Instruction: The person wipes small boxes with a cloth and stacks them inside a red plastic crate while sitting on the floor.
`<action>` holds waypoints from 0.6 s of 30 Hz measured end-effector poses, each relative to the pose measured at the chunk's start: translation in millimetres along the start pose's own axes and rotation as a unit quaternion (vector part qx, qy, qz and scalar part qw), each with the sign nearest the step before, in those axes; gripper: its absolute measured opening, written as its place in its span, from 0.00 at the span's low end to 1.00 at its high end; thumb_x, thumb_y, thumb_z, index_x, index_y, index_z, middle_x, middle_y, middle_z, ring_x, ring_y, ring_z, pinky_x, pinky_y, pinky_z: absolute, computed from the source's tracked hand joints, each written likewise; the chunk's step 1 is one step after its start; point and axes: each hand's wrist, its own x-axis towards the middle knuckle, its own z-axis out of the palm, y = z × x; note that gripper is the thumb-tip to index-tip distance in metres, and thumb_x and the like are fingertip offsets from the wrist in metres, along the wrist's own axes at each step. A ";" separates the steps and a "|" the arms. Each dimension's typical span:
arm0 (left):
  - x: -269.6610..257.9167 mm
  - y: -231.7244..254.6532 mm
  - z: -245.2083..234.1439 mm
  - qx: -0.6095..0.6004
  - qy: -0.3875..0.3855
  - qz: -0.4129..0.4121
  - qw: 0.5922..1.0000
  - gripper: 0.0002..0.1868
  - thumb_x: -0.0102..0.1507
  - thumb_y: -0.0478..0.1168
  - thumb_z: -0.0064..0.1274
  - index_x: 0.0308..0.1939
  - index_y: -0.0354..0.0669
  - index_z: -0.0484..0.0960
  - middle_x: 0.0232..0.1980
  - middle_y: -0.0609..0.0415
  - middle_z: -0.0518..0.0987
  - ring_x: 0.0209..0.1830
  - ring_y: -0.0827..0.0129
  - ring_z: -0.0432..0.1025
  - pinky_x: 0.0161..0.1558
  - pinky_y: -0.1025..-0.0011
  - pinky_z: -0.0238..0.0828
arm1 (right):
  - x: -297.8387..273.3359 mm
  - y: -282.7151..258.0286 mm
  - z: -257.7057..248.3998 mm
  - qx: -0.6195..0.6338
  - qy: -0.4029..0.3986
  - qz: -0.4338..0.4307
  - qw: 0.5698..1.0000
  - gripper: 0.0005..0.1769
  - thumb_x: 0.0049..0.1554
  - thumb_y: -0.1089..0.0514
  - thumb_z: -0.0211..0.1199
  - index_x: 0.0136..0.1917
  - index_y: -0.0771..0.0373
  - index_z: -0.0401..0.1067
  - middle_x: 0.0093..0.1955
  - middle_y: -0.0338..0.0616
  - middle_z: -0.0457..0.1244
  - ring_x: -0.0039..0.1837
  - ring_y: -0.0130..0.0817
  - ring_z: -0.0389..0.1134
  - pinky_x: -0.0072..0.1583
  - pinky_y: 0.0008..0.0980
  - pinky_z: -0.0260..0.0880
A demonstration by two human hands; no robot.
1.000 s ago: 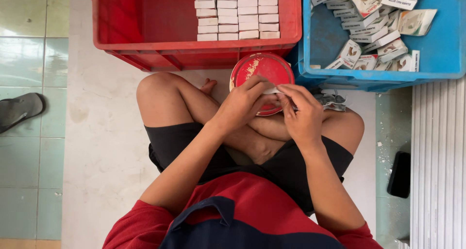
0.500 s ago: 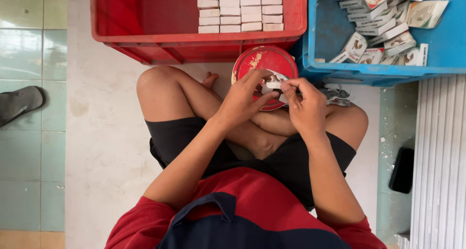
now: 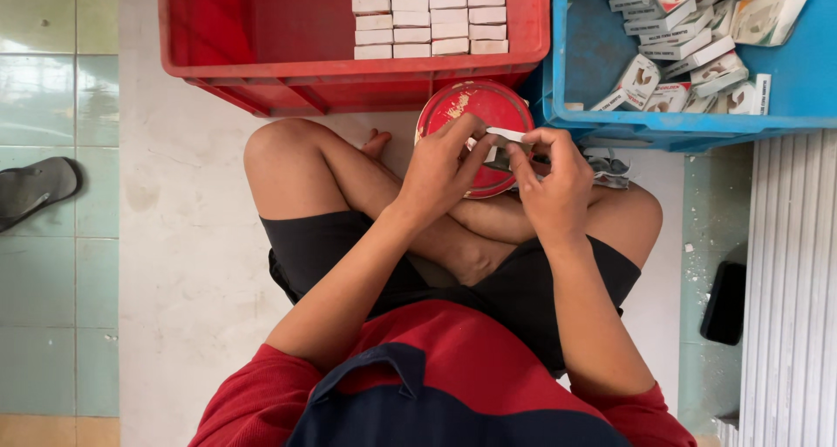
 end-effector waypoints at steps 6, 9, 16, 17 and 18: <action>5.3 -8.9 8.2 -0.025 0.032 -0.022 0.999 0.08 0.75 0.44 0.61 0.43 0.49 0.82 0.34 0.53 0.85 0.22 0.60 0.79 0.26 0.65 0.74 | 8.5 -8.7 2.0 0.011 0.016 0.042 0.999 0.10 0.73 0.56 0.79 0.55 0.62 0.80 0.44 0.51 0.77 0.48 0.53 0.81 0.44 0.46 0.80; 8.7 -4.3 3.9 -0.025 0.035 -0.028 0.999 0.08 0.75 0.44 0.61 0.43 0.49 0.82 0.34 0.52 0.85 0.20 0.60 0.79 0.25 0.65 0.73 | 11.6 8.3 4.0 -0.002 0.015 0.073 0.997 0.09 0.75 0.51 0.75 0.52 0.55 0.85 0.40 0.47 0.75 0.47 0.50 0.80 0.45 0.45 0.79; 10.5 -2.8 3.9 -0.029 0.028 -0.043 0.998 0.08 0.73 0.43 0.64 0.43 0.47 0.82 0.35 0.51 0.86 0.22 0.60 0.81 0.27 0.66 0.75 | 20.5 7.8 4.7 0.008 0.015 -0.022 1.000 0.08 0.68 0.56 0.85 0.54 0.59 0.86 0.48 0.46 0.75 0.53 0.55 0.79 0.51 0.49 0.80; 9.6 -3.8 4.8 -0.029 0.024 -0.049 0.998 0.09 0.72 0.43 0.65 0.44 0.46 0.82 0.36 0.49 0.86 0.23 0.58 0.81 0.27 0.65 0.75 | 19.5 8.9 4.6 0.012 0.010 -0.018 1.000 0.08 0.67 0.57 0.84 0.55 0.59 0.87 0.48 0.47 0.75 0.53 0.55 0.79 0.51 0.49 0.80; 8.6 -4.6 5.7 -0.030 0.021 -0.054 0.998 0.10 0.72 0.43 0.66 0.45 0.45 0.81 0.37 0.46 0.86 0.24 0.57 0.82 0.28 0.63 0.76 | 18.4 10.0 4.3 0.015 0.004 -0.014 1.000 0.07 0.67 0.59 0.84 0.56 0.59 0.87 0.48 0.47 0.75 0.54 0.54 0.79 0.52 0.49 0.80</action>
